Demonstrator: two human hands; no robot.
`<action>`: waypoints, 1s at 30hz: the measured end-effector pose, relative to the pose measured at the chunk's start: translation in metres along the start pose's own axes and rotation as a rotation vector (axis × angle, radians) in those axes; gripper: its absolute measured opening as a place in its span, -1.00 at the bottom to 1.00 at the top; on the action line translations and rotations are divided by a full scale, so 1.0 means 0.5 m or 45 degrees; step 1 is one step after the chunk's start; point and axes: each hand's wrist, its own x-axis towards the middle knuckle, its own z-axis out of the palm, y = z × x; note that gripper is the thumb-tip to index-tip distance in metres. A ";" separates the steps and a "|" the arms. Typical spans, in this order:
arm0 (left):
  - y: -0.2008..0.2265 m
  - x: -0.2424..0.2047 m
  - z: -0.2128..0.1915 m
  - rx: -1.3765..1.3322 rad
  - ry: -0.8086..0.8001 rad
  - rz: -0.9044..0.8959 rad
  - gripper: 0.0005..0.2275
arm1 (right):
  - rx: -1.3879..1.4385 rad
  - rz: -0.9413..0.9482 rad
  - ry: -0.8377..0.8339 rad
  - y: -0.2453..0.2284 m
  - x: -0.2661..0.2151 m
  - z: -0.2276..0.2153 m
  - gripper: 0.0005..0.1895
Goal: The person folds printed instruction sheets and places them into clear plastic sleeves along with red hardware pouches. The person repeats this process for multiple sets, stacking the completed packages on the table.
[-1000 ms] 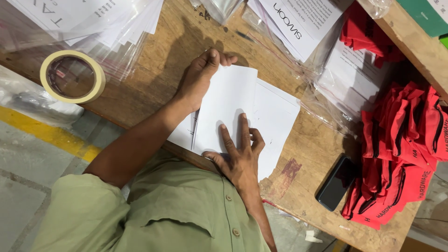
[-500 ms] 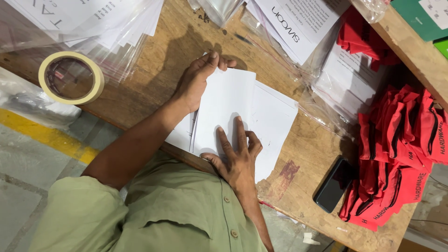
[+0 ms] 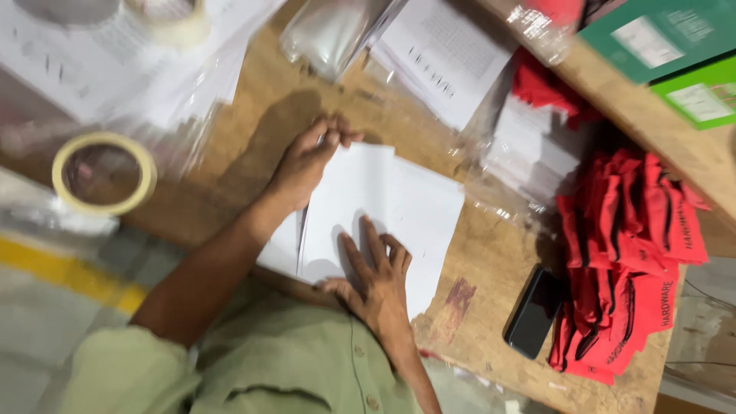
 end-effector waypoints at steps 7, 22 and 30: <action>0.035 -0.003 0.015 0.169 -0.009 -0.172 -0.76 | 0.036 0.064 0.057 0.042 0.054 -0.010 -0.26; 0.089 -0.016 0.060 0.703 0.019 -0.072 -0.73 | -0.111 0.060 -0.007 0.075 0.098 0.073 -0.01; 0.130 -0.031 0.070 1.139 0.273 0.021 -0.82 | -0.110 0.113 0.005 0.070 0.106 0.076 0.00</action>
